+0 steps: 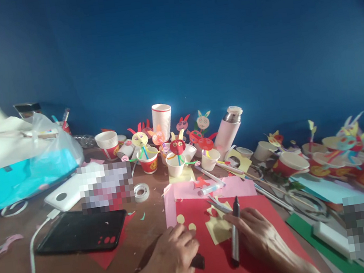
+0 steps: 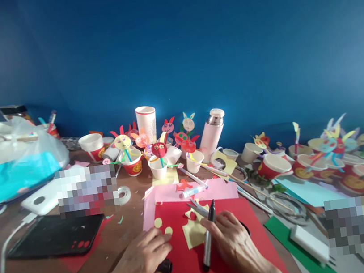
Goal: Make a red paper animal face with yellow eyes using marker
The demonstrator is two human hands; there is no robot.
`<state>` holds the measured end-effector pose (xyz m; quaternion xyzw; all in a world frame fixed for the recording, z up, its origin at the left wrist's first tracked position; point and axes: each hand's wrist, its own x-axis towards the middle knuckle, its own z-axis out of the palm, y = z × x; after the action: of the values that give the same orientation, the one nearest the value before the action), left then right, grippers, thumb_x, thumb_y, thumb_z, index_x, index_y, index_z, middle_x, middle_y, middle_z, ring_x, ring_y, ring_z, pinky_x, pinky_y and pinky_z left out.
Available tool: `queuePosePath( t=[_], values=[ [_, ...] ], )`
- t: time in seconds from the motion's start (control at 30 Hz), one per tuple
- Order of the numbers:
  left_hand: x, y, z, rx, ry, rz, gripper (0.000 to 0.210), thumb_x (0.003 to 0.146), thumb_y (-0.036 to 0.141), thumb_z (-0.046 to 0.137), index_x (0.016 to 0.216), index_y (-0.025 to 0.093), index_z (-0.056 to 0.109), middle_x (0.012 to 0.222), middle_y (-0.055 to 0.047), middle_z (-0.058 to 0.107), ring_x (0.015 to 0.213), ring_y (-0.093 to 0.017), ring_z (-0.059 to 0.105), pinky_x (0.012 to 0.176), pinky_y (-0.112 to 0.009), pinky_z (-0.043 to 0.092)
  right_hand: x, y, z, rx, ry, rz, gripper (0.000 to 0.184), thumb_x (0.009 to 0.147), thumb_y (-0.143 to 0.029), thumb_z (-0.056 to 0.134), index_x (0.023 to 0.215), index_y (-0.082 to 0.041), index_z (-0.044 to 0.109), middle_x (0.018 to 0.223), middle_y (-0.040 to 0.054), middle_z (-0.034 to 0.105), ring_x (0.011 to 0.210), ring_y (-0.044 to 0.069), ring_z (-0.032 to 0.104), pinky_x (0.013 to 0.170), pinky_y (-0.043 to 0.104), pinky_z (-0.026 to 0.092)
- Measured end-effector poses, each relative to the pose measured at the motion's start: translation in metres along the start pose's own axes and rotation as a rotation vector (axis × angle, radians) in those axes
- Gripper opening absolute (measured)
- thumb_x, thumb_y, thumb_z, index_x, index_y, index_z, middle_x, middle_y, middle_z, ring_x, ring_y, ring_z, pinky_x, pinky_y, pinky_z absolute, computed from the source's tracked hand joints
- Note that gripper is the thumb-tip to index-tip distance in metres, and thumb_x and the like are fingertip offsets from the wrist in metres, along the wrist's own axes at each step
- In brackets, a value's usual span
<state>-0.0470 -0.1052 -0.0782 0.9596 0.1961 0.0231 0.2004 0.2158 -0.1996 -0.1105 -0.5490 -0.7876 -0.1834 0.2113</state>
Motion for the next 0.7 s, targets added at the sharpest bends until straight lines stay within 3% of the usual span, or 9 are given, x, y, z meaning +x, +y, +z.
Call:
queuePosePath(
  t=[0.1,0.23,0.53,0.7],
  values=[
    [0.0,0.001,0.0,0.013,-0.006,0.003,0.028,0.078,0.016,0.06,0.106,0.016,0.061,0.125,-0.009,0.06,0.117,-0.028,0.048,0.104,-0.044,0.038,0.003,0.005,-0.003,-0.011,0.03,0.002,0.032,0.091,-0.004,0.039,0.116,-0.018,0.053,0.075,0.0038,0.068,0.066,0.02,0.061,0.077,0.035,0.041],
    [-0.001,0.002,-0.001,0.016,-0.003,0.005,0.027,0.078,0.016,0.061,0.104,0.017,0.06,0.127,-0.008,0.059,0.114,-0.028,0.049,0.101,-0.044,0.041,0.002,0.012,0.001,-0.089,-0.005,0.116,0.027,0.089,-0.008,0.04,0.108,-0.017,0.057,0.079,0.0056,0.072,0.069,0.022,0.065,0.08,0.037,0.038],
    [-0.002,0.001,0.0,0.023,0.011,0.033,0.022,0.081,0.018,0.06,0.103,0.016,0.06,0.129,-0.009,0.057,0.116,-0.028,0.048,0.102,-0.045,0.04,-0.007,0.014,0.002,-0.231,-0.113,0.242,0.04,0.078,-0.002,0.041,0.111,-0.018,0.058,0.079,0.0068,0.072,0.07,0.023,0.067,0.082,0.039,0.036],
    [-0.003,-0.002,-0.002,0.022,0.019,0.05,0.022,0.084,0.023,0.06,0.106,0.016,0.059,0.131,-0.009,0.055,0.119,-0.029,0.047,0.103,-0.045,0.039,-0.009,0.021,-0.003,-0.276,-0.126,0.236,0.037,0.08,-0.005,0.042,0.111,-0.019,0.058,0.078,0.0064,0.072,0.07,0.024,0.068,0.082,0.04,0.036]
  ],
)
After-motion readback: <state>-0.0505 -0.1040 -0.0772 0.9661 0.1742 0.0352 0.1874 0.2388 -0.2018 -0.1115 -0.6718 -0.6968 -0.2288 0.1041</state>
